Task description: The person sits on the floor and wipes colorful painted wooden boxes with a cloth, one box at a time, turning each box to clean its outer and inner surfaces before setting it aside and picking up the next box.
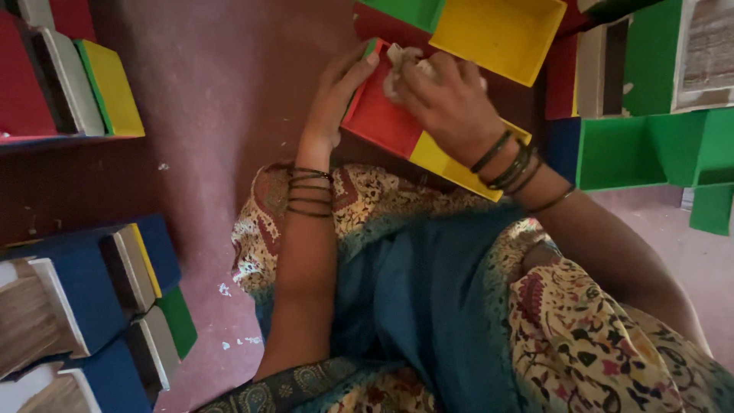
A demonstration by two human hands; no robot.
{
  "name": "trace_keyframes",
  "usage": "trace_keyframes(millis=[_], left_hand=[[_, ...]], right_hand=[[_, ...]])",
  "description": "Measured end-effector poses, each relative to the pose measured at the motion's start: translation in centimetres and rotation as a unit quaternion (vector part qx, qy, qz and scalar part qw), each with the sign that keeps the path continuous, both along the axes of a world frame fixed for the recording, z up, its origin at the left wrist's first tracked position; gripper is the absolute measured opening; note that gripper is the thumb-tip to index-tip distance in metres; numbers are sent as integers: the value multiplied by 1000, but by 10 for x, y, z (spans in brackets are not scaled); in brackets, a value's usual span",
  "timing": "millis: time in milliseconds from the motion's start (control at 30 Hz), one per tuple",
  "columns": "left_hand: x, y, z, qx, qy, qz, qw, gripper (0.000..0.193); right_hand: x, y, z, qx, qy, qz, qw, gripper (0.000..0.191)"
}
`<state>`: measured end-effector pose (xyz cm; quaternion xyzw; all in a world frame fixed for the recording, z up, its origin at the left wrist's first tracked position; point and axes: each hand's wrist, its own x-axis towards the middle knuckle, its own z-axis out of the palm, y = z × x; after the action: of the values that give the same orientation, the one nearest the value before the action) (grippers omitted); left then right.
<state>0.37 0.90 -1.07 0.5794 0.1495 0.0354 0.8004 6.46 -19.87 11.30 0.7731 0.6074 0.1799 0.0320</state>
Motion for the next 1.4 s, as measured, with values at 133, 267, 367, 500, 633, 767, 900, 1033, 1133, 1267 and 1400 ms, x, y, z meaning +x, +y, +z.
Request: trace_keyframes(millis=[133,267,367,500,633,767,900,1033,1133,1267,1400], left_hand=[[-2,-1,4,-1,1,2,1000,65],[-1,-1,1,26,10,15,999,64],[0,-1,-5,24,20,20,999,64],[8,0,-7,-1,-7,5,1000,63],[6,-1,-1,-44,-19,-18,999,64],[-1,-1,7,-56,-19,-20,998,64],[2,-2,8,-43,-19,-14,999,62],[2,-3,3,-27,-36,-11,999,60],[-1,-3,-2,-35,-48,-17,998,60],[3,-2,-6,-54,-36,-14,998,59],[3,0,-7,-47,-44,-17,998,58]], right_hand=[[4,-9,3,-2,-4,0,1000,31],[-8,-10,4,34,70,-24,997,21],[-21,-6,7,40,90,-19,995,21],[-47,4,17,63,217,-9,974,21],[-50,2,31,102,378,12,920,35],[-18,-12,40,152,383,-9,911,44],[2,-1,24,130,273,7,953,51],[-2,9,2,101,237,5,966,60],[-10,14,-10,111,264,6,958,53],[-24,18,-13,121,365,70,920,44],[-29,19,-6,131,365,77,919,36]])
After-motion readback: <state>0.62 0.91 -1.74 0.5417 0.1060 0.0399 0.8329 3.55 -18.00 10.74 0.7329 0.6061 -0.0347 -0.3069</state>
